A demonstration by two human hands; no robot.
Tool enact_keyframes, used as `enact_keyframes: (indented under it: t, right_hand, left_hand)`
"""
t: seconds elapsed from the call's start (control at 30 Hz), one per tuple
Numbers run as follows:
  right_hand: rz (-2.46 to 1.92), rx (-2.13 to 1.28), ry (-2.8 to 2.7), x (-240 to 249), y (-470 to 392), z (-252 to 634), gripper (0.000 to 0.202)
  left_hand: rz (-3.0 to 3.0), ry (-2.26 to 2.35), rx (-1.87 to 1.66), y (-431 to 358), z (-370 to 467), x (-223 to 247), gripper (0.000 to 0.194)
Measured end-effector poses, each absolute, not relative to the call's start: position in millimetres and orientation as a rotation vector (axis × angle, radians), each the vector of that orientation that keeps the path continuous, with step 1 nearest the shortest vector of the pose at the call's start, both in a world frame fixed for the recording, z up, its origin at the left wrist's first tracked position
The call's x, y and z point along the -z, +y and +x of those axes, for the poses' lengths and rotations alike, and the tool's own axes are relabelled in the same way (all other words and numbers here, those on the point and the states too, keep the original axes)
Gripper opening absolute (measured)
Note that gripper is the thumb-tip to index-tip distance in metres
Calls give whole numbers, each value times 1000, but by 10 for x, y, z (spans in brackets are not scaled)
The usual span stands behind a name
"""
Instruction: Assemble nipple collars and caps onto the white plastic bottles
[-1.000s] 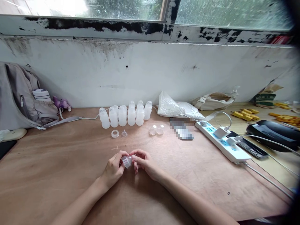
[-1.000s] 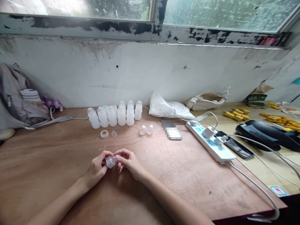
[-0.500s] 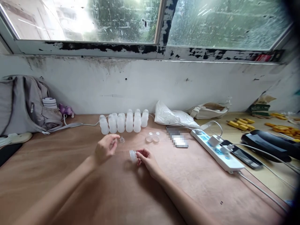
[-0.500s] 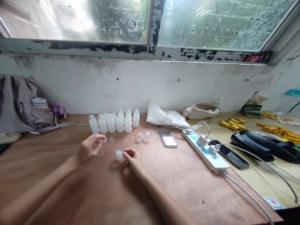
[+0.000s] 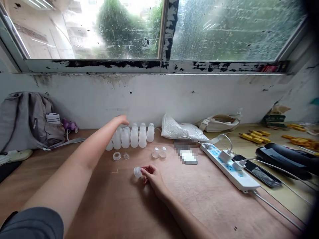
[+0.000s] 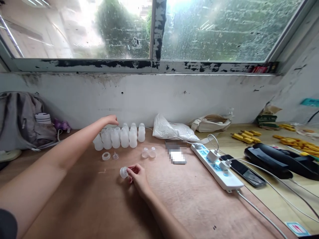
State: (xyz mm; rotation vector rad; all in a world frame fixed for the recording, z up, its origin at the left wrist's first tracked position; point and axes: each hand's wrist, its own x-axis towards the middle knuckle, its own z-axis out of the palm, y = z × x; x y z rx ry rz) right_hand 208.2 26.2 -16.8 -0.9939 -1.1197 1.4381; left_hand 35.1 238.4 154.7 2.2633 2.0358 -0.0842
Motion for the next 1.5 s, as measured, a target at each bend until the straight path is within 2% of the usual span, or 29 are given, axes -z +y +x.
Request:
enact_keyframes:
  t: [0.37, 0.6, 0.7, 0.83, 0.87, 0.97, 1.03, 1.1, 1.2, 1.3, 1.5]
  right_hand:
    - [-1027, -1429, -1162, 145, 265, 2071, 26]
    - [-1034, -1427, -1161, 154, 266, 2067, 28]
    - [-1031, -1424, -1167, 182, 275, 2063, 28]
    - [-1025, -1425, -1177, 232, 291, 2066, 28]
    - [-1023, -1430, -1176, 239, 294, 2067, 28]
    - [-1021, -1445, -1170, 234, 294, 2070, 29]
    - [-1022, -1437, -1166, 222, 291, 2067, 30]
    - [-1023, -1414, -1161, 217, 287, 2063, 29]
    - [-1017, -1363, -1160, 227, 282, 2061, 28]
    - [-1011, -1317, -1157, 235, 279, 2071, 28]
    - [-998, -1289, -1082, 175, 274, 2105, 27]
  left_hand:
    - [2198, 1958, 393, 2529, 499, -1470, 45]
    - [2292, 2008, 372, 2427, 523, -1442, 41]
    - [2381, 2017, 276, 2344, 472, -1674, 38]
    - [2499, 2053, 71, 2135, 335, -2216, 39]
    - [2537, 2062, -34, 2047, 296, -2334, 40]
    - [2685, 1909, -698, 1678, 200, -2458, 36]
    - [2707, 1725, -922, 1372, 174, -2294, 35]
    - [2688, 1498, -985, 1069, 181, -1954, 33]
    - [2597, 1227, -818, 710, 217, -1307, 31]
    - [2493, 1153, -790, 523, 242, -790, 43]
    - [2327, 1132, -965, 432, 280, -405, 52]
